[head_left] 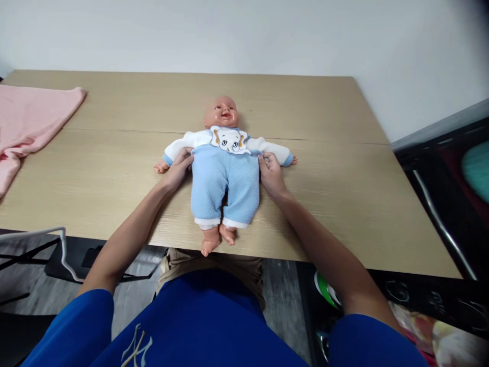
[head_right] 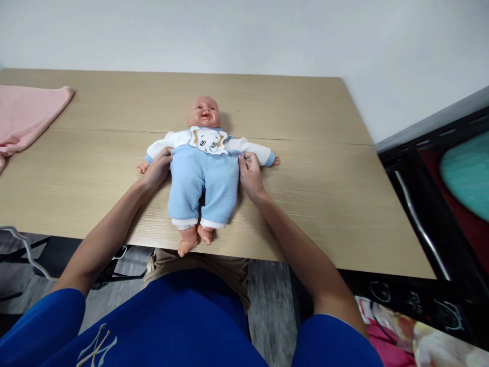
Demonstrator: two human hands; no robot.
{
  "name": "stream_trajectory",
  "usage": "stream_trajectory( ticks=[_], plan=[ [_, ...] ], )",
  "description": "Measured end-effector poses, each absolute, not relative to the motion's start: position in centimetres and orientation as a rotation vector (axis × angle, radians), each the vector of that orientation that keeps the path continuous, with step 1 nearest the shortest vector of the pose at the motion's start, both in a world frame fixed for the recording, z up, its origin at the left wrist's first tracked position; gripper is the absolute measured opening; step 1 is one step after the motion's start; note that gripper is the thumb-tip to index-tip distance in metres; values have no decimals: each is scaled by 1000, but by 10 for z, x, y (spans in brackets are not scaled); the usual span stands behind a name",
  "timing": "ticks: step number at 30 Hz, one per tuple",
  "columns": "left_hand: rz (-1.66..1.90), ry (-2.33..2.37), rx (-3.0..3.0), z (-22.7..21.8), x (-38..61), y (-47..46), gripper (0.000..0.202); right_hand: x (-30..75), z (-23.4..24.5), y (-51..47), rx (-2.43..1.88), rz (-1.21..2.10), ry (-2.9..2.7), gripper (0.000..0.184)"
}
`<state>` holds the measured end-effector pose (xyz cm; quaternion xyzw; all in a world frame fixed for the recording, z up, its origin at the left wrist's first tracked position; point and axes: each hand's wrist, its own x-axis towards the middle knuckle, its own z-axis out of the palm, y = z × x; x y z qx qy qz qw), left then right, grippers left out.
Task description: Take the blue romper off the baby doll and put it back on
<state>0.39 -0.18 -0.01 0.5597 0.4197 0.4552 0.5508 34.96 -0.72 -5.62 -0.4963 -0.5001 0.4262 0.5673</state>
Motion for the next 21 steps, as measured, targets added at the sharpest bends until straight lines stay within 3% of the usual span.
stream_trajectory(
  ticks=[4,14,21],
  plan=[
    [1021,1004,1322,9,0,3,21,348,-54,-8,-1203,907,-1211,64],
    [901,1187,1807,19,-8,-9,17,354,-35,-25,-1423,618,-1358,51],
    [925,1433,2003,18,-12,-16,9,370,-11,-30,-1481,326,-1546,19]
  ],
)
